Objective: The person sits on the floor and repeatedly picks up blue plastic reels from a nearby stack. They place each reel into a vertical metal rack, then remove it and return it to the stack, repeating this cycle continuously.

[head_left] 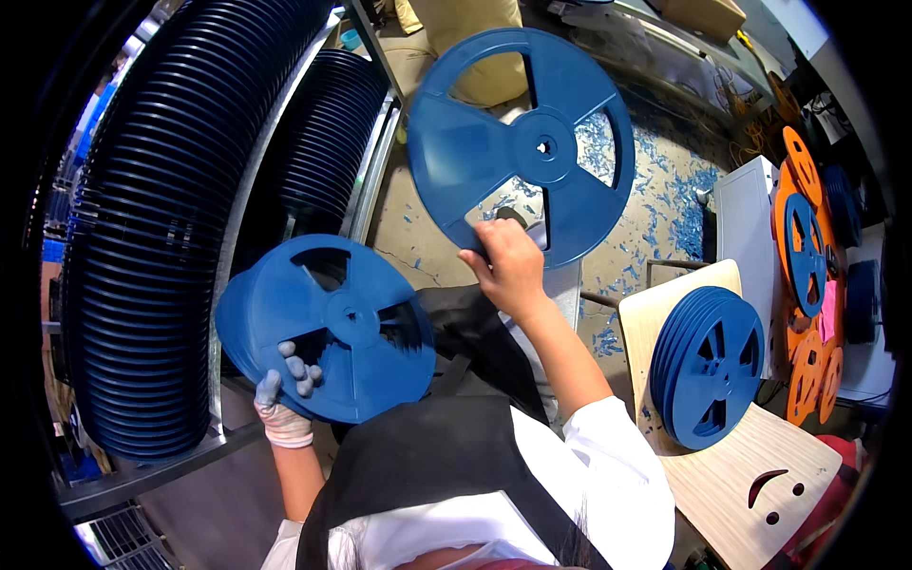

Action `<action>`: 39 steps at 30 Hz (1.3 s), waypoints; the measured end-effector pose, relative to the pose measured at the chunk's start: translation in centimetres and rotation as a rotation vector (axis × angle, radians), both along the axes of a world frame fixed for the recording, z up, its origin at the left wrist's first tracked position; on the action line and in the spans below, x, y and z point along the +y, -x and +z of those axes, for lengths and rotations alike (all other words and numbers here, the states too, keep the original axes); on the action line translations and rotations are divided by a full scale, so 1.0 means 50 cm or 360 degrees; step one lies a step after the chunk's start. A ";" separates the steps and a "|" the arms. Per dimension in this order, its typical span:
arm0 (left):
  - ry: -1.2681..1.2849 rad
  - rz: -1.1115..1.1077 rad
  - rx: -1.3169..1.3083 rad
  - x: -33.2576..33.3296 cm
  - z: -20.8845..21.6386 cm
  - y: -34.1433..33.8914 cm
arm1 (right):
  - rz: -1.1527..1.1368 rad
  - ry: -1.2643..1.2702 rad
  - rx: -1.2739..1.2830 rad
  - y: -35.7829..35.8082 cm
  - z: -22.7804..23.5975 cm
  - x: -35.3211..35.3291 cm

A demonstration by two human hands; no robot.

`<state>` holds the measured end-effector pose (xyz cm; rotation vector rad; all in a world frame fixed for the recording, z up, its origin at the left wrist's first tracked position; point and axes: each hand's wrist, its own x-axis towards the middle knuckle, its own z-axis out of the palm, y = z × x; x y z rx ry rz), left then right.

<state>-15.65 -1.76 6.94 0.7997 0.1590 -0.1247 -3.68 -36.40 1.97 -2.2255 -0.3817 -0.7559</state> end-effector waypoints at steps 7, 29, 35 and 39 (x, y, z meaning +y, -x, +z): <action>-0.0005 0.0100 0.0069 0.004 0.000 0.003 | 0.0121 0.0257 0.0035 -0.020 -0.033 0.005; 0.0104 0.0178 0.0273 0.018 -0.046 -0.060 | 0.0486 -0.1022 0.1065 -0.111 -0.060 0.063; 0.0078 0.0012 0.0285 -0.018 -0.057 -0.104 | 0.0813 -0.0955 0.1234 -0.183 -0.137 0.207; -0.0186 -0.0077 0.0435 -0.070 -0.033 -0.112 | 0.0830 -0.0655 0.1107 -0.255 -0.166 0.290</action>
